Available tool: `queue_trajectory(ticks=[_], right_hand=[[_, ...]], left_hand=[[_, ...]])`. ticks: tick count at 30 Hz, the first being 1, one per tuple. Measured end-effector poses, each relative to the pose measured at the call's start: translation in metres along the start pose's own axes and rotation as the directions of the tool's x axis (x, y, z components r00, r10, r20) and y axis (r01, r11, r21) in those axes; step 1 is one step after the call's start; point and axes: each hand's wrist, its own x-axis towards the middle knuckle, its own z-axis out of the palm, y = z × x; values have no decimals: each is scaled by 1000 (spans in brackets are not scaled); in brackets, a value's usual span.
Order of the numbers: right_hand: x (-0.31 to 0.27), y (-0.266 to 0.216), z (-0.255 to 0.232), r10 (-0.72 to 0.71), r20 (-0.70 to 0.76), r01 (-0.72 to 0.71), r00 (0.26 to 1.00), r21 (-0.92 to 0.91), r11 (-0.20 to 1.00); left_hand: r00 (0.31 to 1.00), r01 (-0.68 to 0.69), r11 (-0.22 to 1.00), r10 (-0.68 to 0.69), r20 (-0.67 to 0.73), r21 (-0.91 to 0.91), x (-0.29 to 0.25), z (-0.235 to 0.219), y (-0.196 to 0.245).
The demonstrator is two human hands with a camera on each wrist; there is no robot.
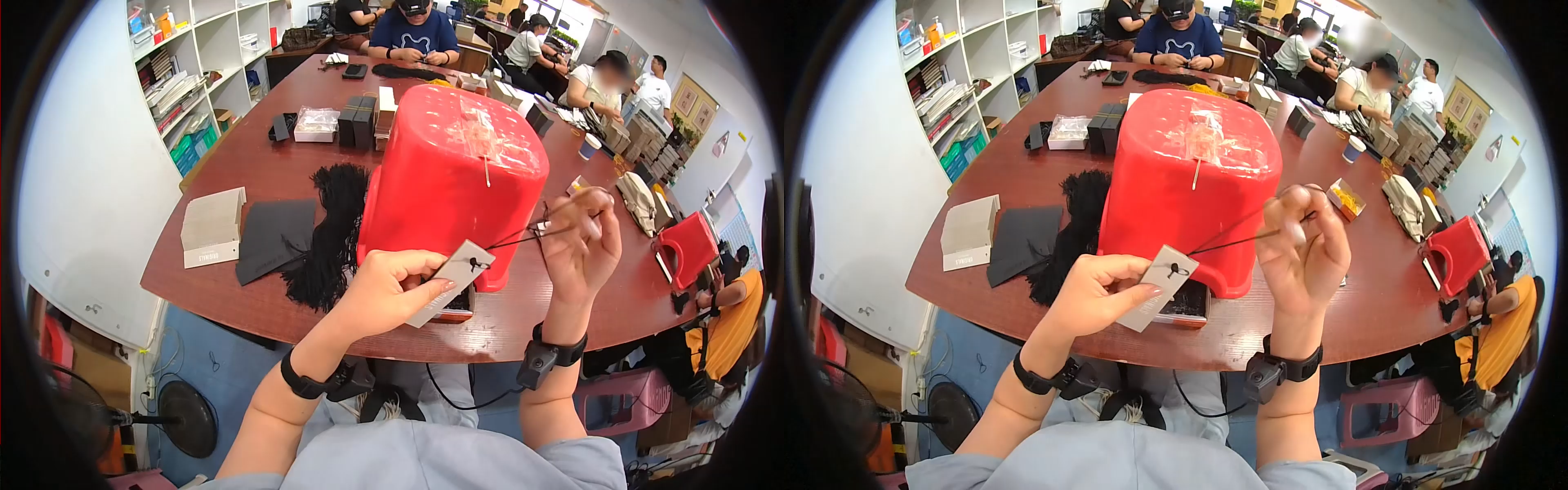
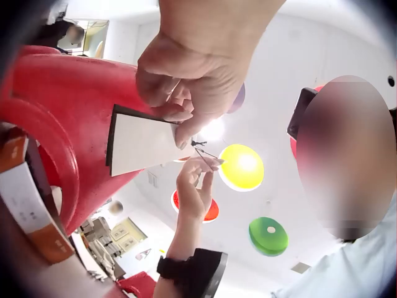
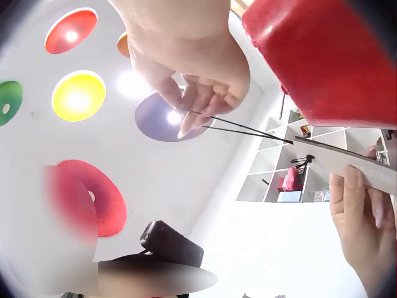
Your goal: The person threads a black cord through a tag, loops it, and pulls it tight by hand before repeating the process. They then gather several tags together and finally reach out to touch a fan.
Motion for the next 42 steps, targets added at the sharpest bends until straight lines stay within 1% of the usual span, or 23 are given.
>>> queue_trajectory(ticks=[1,2,3,5,7,8,9,12,14,16,20,22,23,26,27,29,31,33,35,37,38,40,42], right_hand=[[-3,0,-1,34,74,-40,997,77,996],[-7,1,-11,-23,177,73,984,-278,958],[-13,6,-5,-24,176,73,984,-276,958],[-25,22,16,-4,50,42,999,-783,620],[-26,28,21,109,51,11,993,-940,340],[-26,32,19,57,23,10,998,-979,205],[-28,32,14,52,17,6,999,-979,204],[-26,23,3,-151,-121,-1,981,-784,620],[-19,5,-9,-227,-79,101,971,-725,681],[-16,-22,-22,-279,-205,106,938,-597,795],[-20,-31,-29,-236,-222,105,946,-479,872],[-24,-29,-32,-311,-275,144,910,-493,858],[-26,-25,-30,-318,-276,149,907,-495,856],[-34,1,-16,-415,-370,-97,831,-831,547],[-45,5,-18,-418,-369,-96,830,-833,546],[-72,12,-24,-379,-343,-276,859,-935,221],[-96,25,-5,-130,-459,-430,879,-881,197],[-110,37,8,-69,-491,-495,869,-867,-65],[-113,35,7,-86,-574,-574,814,-818,33],[-118,14,-18,-242,-428,-462,871,-881,-103],[-112,2,-22,-300,-494,-490,816,-867,94],[-99,-32,-43,-436,-510,-498,741,-854,154],[-77,-66,-55,-469,-429,-508,772,-860,-49]], left_hand=[[1000,4,1000,-4,2,1,-1,0,1],[999,44,999,-45,-9,-31,-1,0,1],[996,83,995,-84,-20,-62,-1,0,2],[994,103,987,-106,-15,-126,-2,3,6],[995,103,962,-98,29,-253,-4,9,14],[994,108,961,-102,36,-254,-4,10,20],[992,121,982,-114,51,-147,-5,11,25],[986,155,988,-153,68,-12,-7,10,25],[981,182,983,-183,70,16,-10,6,22],[971,174,980,-188,149,101,-14,0,20],[959,195,981,-196,205,22,-16,-1,19],[918,343,910,-273,287,-234,-14,1,17],[917,343,910,-271,293,-232,-11,2,14],[892,450,792,-376,251,-412,1,14,6],[892,450,792,-374,254,-412,4,19,2],[924,382,801,-348,160,-461,11,31,-10],[925,373,799,-357,128,-472,15,53,-17],[934,350,794,-339,115,-498,15,76,-23],[930,366,788,-331,161,-495,14,88,-28],[947,321,844,-291,136,-429,12,95,-34],[946,323,843,-294,136,-430,10,93,-34],[942,304,897,-233,242,-320,5,82,-33],[939,309,909,-246,241,-278,-2,73,-32]])
